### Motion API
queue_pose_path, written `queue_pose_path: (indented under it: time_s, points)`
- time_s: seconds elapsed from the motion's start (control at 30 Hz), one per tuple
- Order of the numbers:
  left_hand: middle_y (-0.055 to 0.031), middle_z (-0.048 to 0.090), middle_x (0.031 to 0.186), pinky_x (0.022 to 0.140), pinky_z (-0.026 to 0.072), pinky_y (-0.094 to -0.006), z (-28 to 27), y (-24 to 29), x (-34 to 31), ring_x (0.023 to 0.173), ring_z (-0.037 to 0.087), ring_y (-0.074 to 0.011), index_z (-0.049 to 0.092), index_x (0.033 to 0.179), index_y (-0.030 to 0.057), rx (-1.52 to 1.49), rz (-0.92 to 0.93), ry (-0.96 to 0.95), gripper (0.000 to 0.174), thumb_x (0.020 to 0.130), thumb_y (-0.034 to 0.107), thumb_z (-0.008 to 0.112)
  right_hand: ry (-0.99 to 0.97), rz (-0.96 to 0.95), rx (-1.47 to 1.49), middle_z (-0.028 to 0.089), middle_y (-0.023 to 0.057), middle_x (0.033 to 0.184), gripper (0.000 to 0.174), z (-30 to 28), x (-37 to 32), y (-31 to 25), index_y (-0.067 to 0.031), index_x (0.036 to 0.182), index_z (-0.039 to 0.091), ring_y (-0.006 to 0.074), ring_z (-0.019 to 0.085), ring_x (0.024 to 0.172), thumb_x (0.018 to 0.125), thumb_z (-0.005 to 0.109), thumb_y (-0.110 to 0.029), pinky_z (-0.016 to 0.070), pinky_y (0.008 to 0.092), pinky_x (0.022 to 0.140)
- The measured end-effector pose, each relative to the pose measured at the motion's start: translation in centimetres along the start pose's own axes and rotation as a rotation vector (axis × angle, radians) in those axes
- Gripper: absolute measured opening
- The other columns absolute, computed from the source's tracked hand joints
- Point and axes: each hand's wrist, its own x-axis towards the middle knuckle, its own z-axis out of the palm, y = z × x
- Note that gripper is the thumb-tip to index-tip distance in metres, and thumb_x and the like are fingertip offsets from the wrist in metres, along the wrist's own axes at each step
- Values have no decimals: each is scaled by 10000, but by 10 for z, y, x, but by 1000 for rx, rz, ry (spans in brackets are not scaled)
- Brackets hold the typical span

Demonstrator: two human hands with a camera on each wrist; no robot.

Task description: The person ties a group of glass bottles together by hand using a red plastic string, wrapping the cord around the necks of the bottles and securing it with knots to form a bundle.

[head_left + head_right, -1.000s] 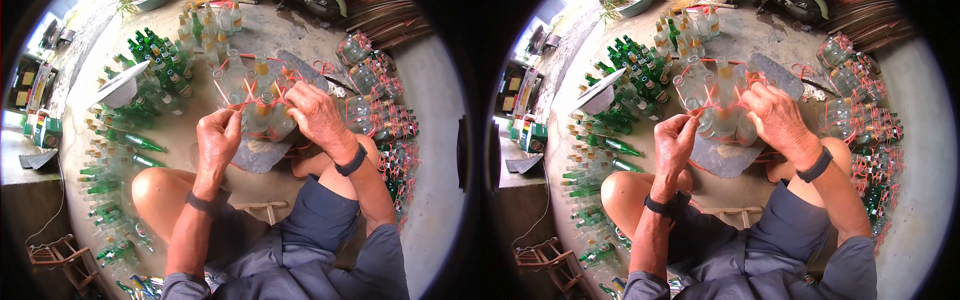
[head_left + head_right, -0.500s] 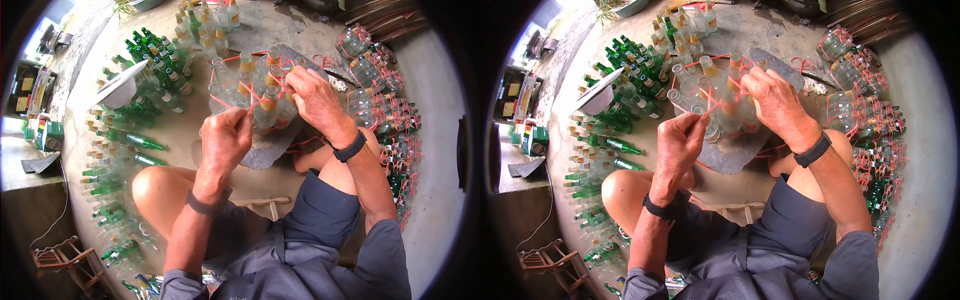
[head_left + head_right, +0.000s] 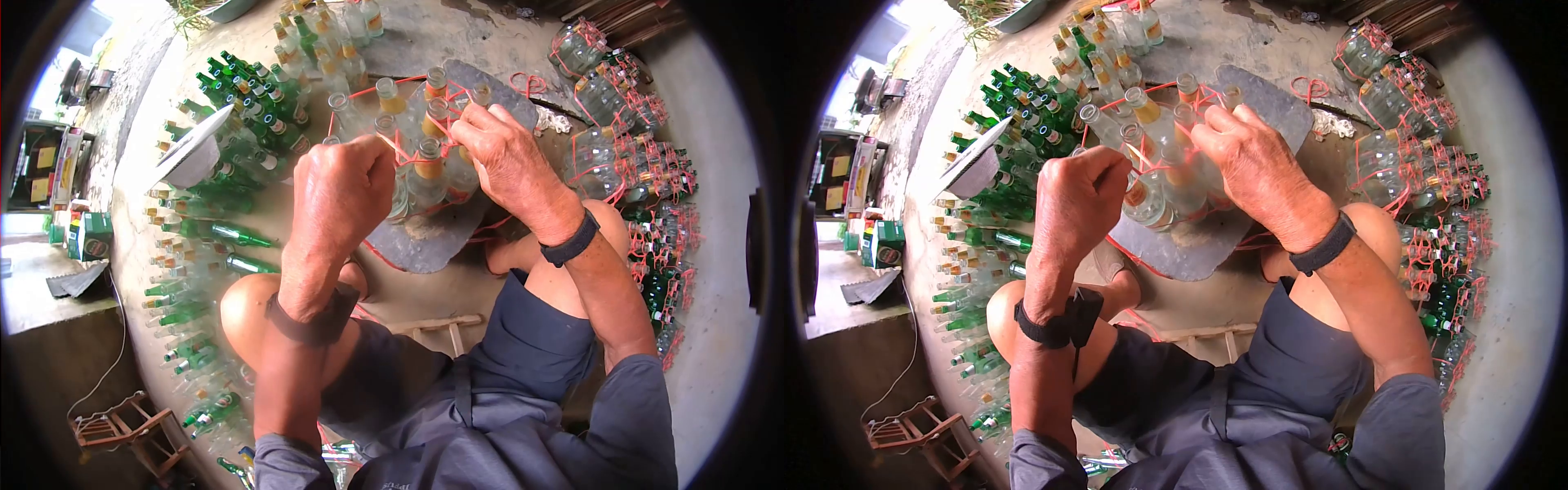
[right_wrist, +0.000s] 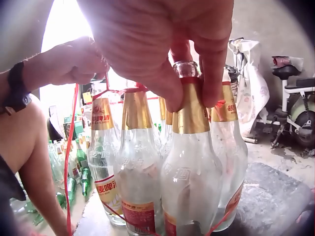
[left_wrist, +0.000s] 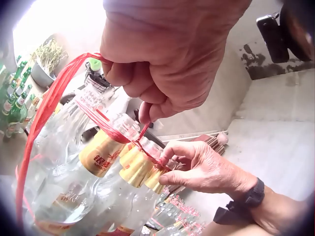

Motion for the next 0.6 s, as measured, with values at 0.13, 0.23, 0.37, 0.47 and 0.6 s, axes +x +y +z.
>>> queue_pose_path:
  time_s: [0.13,0.23,0.37,0.47,0.6]
  points:
    - [-193,688,706,659,583,-447,-4,-13,15,677,710,-413,781,841,53,-22,-85,-19,127,883,118,681,-3,-14,44,609,137,1058,263,-1,0,-2,-30,1061,638,367,590,954,843,656,116,520,461,845]
    - [-203,676,682,653,569,-416,-2,-23,21,622,692,-385,788,848,18,-42,-172,-52,136,875,112,693,-4,-12,56,616,132,1068,277,0,0,-3,-32,1065,646,363,589,958,837,655,125,522,453,854]
    - [-220,668,685,651,555,-404,0,-35,27,600,678,-352,794,868,8,-6,-204,-104,127,869,103,709,-12,-25,36,606,112,1042,314,-1,0,-3,-62,1117,707,349,585,951,853,610,76,537,434,863]
    - [-226,661,688,651,546,-395,-3,-41,29,589,670,-295,802,906,-4,-86,-230,-118,141,873,112,730,-11,-33,50,602,111,1044,316,-1,1,-2,-61,1111,702,347,584,950,843,615,82,538,434,862]
    - [-207,685,711,661,549,-393,-5,-46,29,618,685,-232,817,964,-9,-130,-317,-164,182,899,146,750,-18,-37,57,600,109,1039,313,-1,2,-2,-62,1106,700,345,584,944,842,616,83,542,434,860]
